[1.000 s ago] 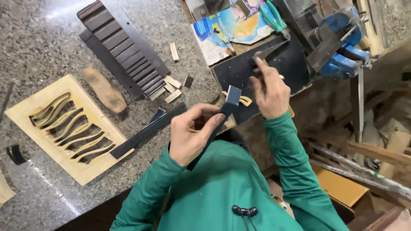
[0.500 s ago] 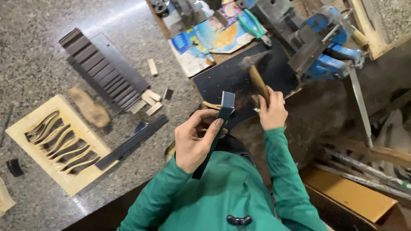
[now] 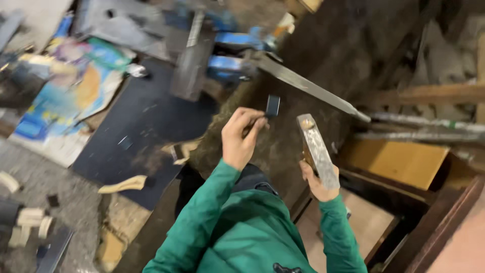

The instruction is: The person assembles small wooden and metal components using a hammer and a manual press. They repeatedly position pieces, strike them with a hammer, and operate the press to shape or join the parts.

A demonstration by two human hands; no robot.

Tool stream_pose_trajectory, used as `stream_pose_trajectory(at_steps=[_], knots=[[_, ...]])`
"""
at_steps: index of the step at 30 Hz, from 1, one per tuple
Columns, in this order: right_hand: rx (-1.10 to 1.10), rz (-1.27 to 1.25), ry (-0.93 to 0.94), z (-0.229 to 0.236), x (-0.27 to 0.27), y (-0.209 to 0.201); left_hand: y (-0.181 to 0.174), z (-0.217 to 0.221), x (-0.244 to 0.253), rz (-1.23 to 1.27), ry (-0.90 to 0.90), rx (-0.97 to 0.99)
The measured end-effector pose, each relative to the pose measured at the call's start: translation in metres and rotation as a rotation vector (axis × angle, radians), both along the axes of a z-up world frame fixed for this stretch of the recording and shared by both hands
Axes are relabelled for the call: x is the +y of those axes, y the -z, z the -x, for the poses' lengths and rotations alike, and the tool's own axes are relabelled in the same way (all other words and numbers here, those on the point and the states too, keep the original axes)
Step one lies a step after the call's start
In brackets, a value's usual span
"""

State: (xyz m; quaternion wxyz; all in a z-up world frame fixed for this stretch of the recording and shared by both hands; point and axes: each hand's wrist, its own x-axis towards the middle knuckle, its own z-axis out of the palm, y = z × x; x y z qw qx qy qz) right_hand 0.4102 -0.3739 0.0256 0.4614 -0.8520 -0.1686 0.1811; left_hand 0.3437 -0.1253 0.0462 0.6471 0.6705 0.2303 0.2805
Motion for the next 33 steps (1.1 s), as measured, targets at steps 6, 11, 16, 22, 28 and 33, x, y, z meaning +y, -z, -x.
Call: stream_pose_trajectory(at_steps=[6,11,16,22,28,33], knots=[[-0.209,0.210,-0.079,-0.032,-0.029,0.011,0.085,-0.112,-0.016,0.063,0.035,0.356],[-0.255,0.164,-0.158,-0.032,-0.028,0.031,0.102,-0.117,-0.017,-0.187,0.004,0.313],[-0.120,0.235,0.019,-0.039,-0.004,0.041,0.094,-0.117,-0.018,-0.459,-0.101,0.335],[-0.388,0.220,-0.077,-0.058,0.013,0.031,0.092,-0.118,-0.021,-0.416,-0.116,0.411],[-0.526,0.246,-0.076,-0.058,0.012,0.006,0.092,-0.120,-0.025,-0.318,-0.149,0.436],[-0.529,0.280,-0.087,-0.055,0.026,0.006,0.094,-0.121,-0.024,-0.320,-0.136,0.448]])
